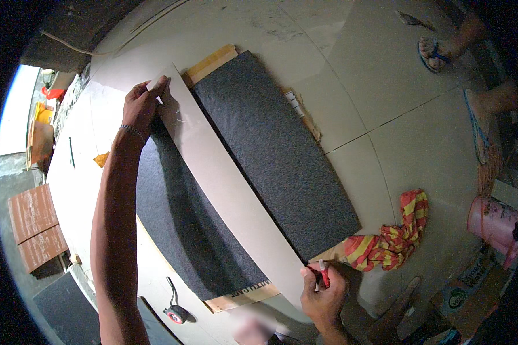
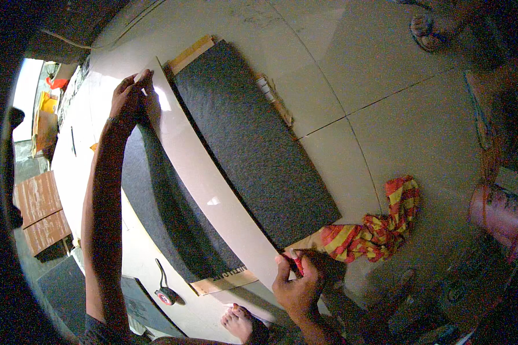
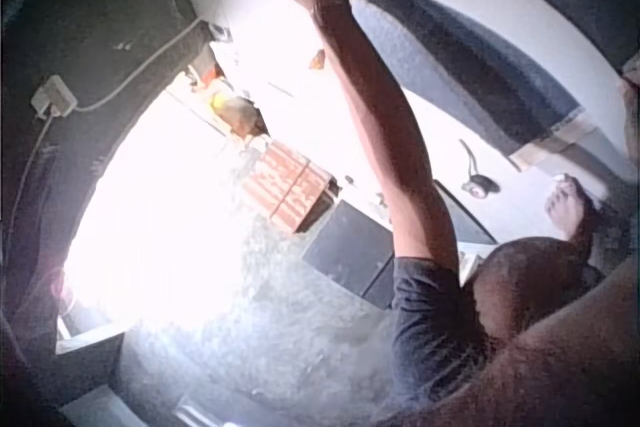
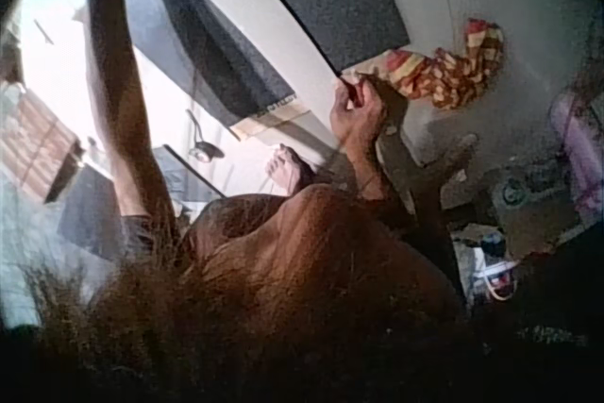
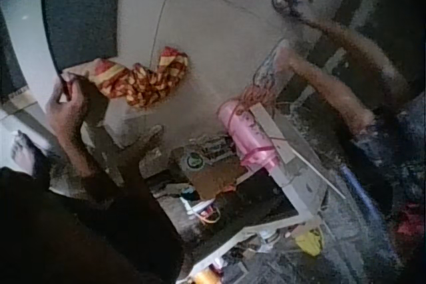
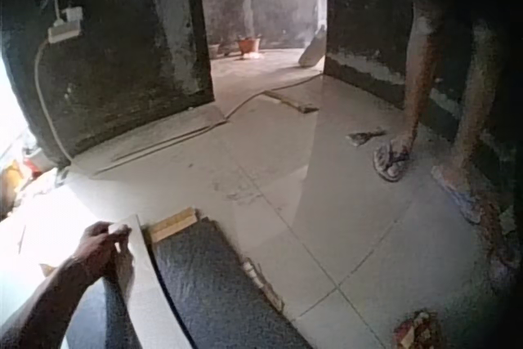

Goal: The person measures and marks a dark rectangular tile using a tape measure, a straightedge, and a red marker. They wipe the tile with a cloth, reposition it, and repeat the measuring and marking process on different sides.

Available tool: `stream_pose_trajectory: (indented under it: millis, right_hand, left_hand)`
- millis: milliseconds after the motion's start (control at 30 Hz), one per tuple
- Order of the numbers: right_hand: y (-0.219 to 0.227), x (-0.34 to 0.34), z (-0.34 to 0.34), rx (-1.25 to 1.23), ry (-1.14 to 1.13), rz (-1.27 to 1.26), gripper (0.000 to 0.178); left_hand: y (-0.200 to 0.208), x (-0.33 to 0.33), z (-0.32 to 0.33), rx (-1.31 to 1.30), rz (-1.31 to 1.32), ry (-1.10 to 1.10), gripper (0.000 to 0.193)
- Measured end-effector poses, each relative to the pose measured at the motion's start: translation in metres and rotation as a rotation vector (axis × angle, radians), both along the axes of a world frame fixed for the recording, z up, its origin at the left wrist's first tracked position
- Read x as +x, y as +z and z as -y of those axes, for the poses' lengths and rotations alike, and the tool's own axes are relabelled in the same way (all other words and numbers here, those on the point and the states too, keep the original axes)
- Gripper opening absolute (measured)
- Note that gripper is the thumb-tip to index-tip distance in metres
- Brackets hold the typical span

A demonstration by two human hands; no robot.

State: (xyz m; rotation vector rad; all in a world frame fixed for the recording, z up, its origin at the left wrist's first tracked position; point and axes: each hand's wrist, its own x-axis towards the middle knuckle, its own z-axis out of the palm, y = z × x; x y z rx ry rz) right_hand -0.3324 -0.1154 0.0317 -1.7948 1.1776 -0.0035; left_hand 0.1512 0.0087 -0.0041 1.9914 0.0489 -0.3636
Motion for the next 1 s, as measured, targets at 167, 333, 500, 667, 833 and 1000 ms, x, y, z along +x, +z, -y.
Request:
stream_pose_trajectory:
  millis: [167, 333, 500, 667, 833, 1000]
  right_hand:
    - [0.004, 0.003, -0.001, 0.054, -0.049, -0.001, 0.015]
    - [0.005, 0.003, -0.001, 0.070, -0.045, -0.005, 0.015]
    - [0.003, 0.003, -0.002, 0.045, -0.045, 0.066, 0.014]
    - [0.002, 0.001, -0.003, 0.044, -0.045, 0.034, 0.015]
    - [0.002, 0.001, -0.002, 0.023, -0.024, 0.020, 0.015]
    - [0.004, 0.004, -0.001, 0.048, -0.053, 0.069, 0.015]
  left_hand:
    - [0.002, -0.003, 0.003, 0.004, -0.002, -0.020, 0.055]
    - [0.005, -0.006, 0.008, 0.103, 0.052, -0.020, 0.056]
    - [0.000, -0.003, 0.007, 0.175, 0.084, -0.030, 0.056]
    - [-0.002, 0.000, 0.006, 0.147, 0.077, -0.055, 0.060]
    - [-0.001, 0.000, 0.004, 0.215, 0.090, -0.059, 0.075]
    - [-0.014, 0.014, -0.008, 0.296, 0.136, 0.012, 0.088]
